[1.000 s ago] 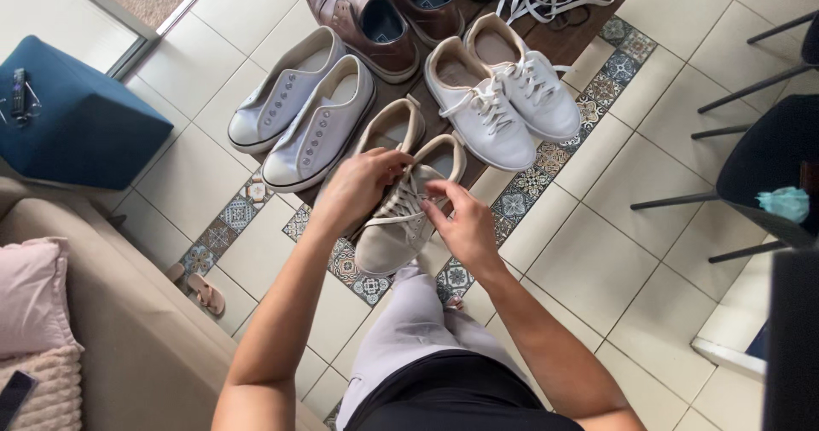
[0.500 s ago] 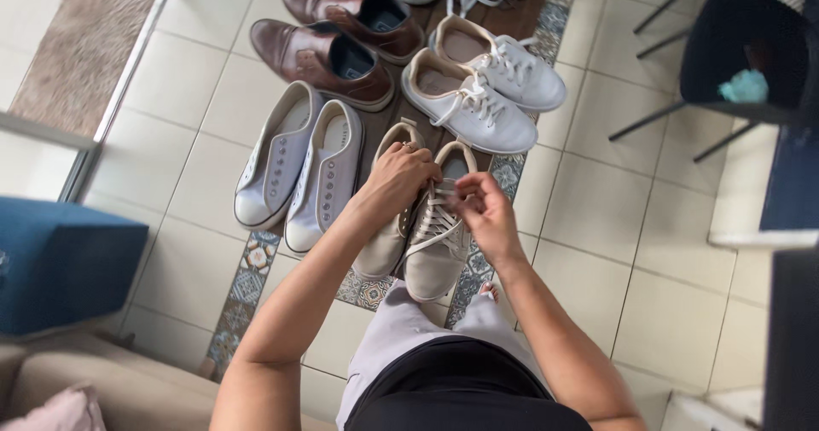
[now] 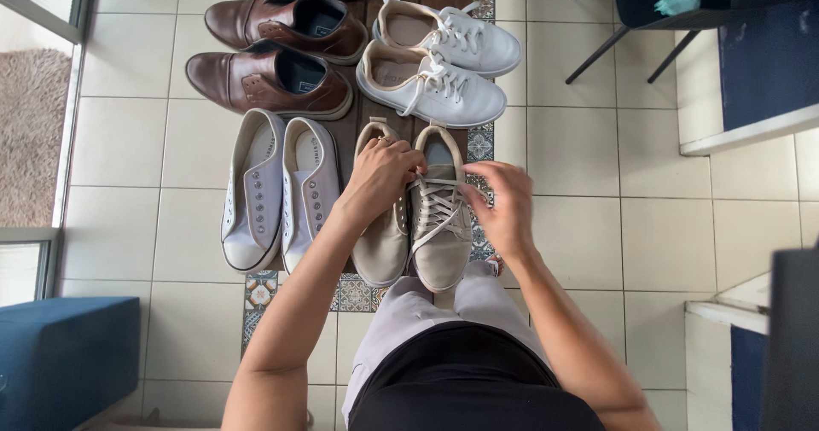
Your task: The person removes existing laces from a pair of beige sneakers and then threads new white laces through the eyelets, pulling them tight and tying them. The task is performed on a tiled floor with several other pairs of shoes nearby.
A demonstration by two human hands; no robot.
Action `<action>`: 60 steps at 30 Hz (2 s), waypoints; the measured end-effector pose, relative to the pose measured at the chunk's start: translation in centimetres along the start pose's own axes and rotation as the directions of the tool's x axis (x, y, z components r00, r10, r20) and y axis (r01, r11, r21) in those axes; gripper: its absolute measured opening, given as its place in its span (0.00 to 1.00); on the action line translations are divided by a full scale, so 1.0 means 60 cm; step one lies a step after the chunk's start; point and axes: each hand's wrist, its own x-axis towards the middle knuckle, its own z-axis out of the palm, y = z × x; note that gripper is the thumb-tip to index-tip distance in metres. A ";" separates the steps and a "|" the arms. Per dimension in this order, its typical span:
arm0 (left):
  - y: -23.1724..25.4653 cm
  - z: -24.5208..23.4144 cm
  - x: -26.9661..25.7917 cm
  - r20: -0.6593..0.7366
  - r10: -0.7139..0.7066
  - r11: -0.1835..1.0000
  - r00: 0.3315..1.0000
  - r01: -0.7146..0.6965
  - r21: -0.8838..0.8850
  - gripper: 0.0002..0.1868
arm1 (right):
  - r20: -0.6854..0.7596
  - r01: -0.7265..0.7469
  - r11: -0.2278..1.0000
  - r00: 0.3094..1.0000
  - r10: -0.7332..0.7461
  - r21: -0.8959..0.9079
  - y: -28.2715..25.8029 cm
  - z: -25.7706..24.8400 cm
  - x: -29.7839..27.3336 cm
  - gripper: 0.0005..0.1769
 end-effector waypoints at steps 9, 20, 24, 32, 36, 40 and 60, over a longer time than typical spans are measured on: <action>-0.004 -0.003 -0.003 -0.005 -0.019 0.997 1.000 0.019 -0.071 0.08 | 0.154 0.204 0.958 0.972 -0.175 -0.203 -0.046 0.036 0.075 0.07; -0.007 -0.008 0.002 0.008 0.004 0.998 1.000 -0.003 -0.061 0.08 | 0.189 0.209 0.961 0.966 -0.175 -0.181 -0.052 0.038 0.079 0.06; -0.001 -0.007 -0.003 -0.035 0.008 1.000 0.999 -0.009 -0.029 0.07 | 0.035 0.079 0.991 0.997 -0.075 -0.110 -0.030 0.009 0.067 0.05; 0.010 -0.003 -0.003 -0.042 -0.007 1.000 0.999 0.007 0.008 0.05 | -0.129 -0.397 0.604 0.754 0.644 0.691 0.098 -0.020 -0.008 0.05; 0.031 -0.004 -0.006 -0.062 -0.033 0.999 0.998 0.034 0.008 0.06 | 0.039 -0.423 0.406 0.730 0.682 0.810 0.134 -0.006 -0.023 0.05; 0.067 0.014 -0.003 -0.079 -0.001 1.000 0.997 0.001 -0.004 0.10 | 0.189 -0.567 0.702 0.818 0.544 0.431 0.103 0.000 0.001 0.07; 0.027 -0.019 -0.076 -0.192 -0.368 0.922 0.910 0.331 -0.201 0.12 | 0.317 -0.170 0.966 0.943 0.102 0.197 0.023 0.008 0.041 0.10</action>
